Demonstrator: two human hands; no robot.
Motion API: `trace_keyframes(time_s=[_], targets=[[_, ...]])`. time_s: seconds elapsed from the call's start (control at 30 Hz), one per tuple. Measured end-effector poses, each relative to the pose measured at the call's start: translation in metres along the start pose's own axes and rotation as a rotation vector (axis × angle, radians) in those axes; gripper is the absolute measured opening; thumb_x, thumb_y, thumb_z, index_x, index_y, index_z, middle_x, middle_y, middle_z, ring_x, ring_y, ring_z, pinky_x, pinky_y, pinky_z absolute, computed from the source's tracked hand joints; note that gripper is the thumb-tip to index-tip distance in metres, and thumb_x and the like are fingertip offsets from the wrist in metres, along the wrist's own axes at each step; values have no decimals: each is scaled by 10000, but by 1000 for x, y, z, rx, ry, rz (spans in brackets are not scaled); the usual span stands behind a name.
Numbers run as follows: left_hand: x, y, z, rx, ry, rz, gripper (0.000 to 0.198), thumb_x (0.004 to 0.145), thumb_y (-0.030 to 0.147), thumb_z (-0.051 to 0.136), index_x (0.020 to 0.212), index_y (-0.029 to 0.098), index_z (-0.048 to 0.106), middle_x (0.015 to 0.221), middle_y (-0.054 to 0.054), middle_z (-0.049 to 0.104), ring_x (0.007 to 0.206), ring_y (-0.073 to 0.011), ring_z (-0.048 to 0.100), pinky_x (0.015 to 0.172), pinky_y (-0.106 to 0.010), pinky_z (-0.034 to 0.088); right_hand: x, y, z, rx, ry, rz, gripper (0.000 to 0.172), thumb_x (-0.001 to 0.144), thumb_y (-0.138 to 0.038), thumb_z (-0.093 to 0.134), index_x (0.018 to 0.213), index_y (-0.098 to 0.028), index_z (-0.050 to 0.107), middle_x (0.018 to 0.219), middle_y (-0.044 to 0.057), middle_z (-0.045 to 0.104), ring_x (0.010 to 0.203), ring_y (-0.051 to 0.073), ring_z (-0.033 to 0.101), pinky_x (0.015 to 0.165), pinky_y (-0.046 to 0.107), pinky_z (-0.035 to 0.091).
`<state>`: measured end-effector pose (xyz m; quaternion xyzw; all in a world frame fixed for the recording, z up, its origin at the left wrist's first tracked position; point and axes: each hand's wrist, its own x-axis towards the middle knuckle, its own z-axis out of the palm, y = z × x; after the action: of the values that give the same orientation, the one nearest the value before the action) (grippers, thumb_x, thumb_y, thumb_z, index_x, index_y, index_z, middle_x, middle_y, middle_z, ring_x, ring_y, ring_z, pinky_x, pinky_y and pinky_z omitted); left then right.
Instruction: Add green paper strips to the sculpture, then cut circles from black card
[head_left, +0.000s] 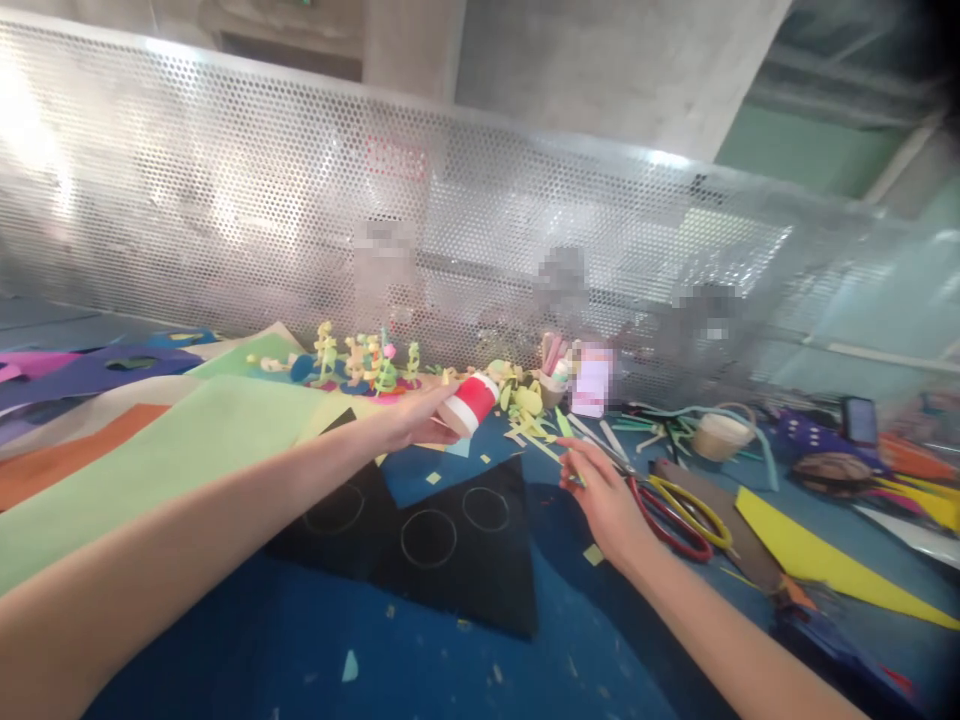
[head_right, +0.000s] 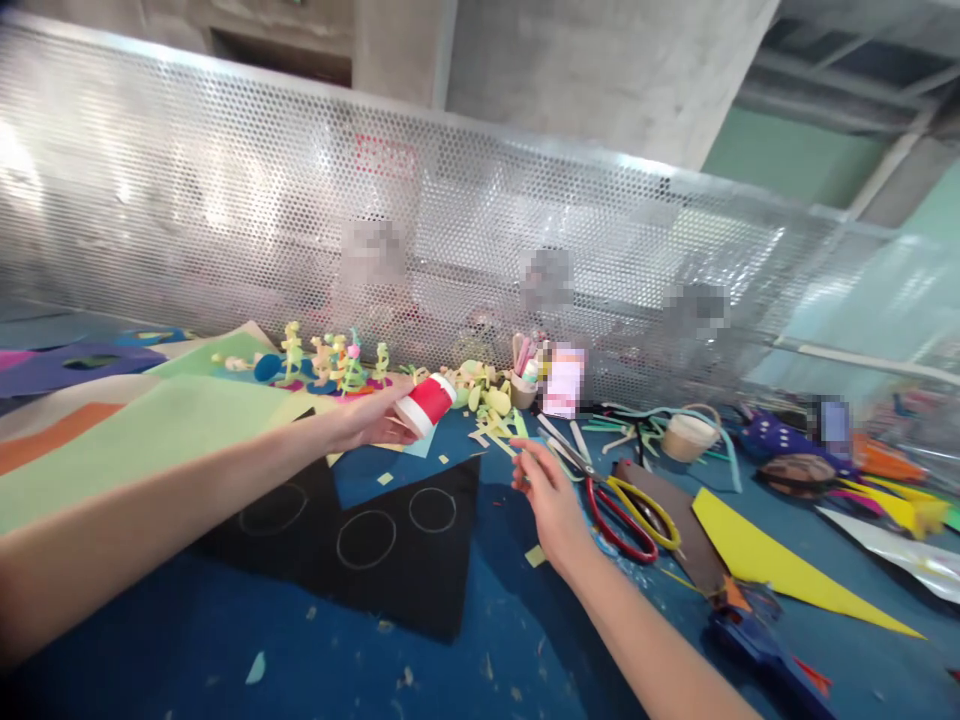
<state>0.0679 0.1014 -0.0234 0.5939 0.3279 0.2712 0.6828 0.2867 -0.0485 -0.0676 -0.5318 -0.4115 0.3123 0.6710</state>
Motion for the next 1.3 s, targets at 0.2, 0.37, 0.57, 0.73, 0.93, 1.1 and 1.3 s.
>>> trace_keyframes(time_s=[0.2,0.37,0.57,0.73,0.93,1.1,1.3], targets=[[0,-18,17,211,48,196,596,657,506,686,1130,204,485,996,-78,610,884,-239,616,767,-360,495,1,0,2,-107,-62,-69,451,726,-418,650,1116,-241,507,954,21,557,862,175,564,781,329,479],[-6,-32,30,656,53,497,630,682,500,651,1197,213,430,1123,-97,565,960,-257,595,835,-390,489,-6,-7,4,-222,-172,-172,653,649,-349,730,1214,-248,418,1162,59,529,1055,212,546,907,357,446],[-21,-32,35,817,-82,600,614,740,488,602,1269,253,399,1307,-81,477,1130,-285,508,948,-389,425,-17,-19,4,-579,-351,-430,545,693,-342,703,1172,-240,464,1185,40,542,1086,188,531,923,317,426],[-23,-28,31,677,3,567,485,871,509,351,1267,240,429,1230,-67,539,1125,-263,507,968,-375,397,-21,-17,8,-720,-245,-512,415,710,-328,678,1076,-225,513,1102,29,574,1012,182,565,880,296,441],[-14,-32,28,473,196,451,531,846,563,306,1124,194,568,908,-59,624,888,-227,590,855,-378,464,10,-21,-20,-879,261,-464,477,771,-355,569,1181,-169,412,1192,123,504,1098,240,492,929,361,387],[-13,-33,28,466,158,417,521,835,574,323,1082,202,591,929,-55,611,926,-229,573,862,-356,454,36,-32,-75,-1104,586,-314,642,747,-342,559,1300,-104,336,1322,225,369,1222,362,352,947,459,326],[-16,-29,29,552,170,408,495,840,561,319,1046,209,600,939,-45,623,956,-231,564,873,-339,434,32,-8,-71,-1350,413,-245,509,787,-322,526,1264,-167,440,1144,133,553,1069,272,512,874,355,394]])
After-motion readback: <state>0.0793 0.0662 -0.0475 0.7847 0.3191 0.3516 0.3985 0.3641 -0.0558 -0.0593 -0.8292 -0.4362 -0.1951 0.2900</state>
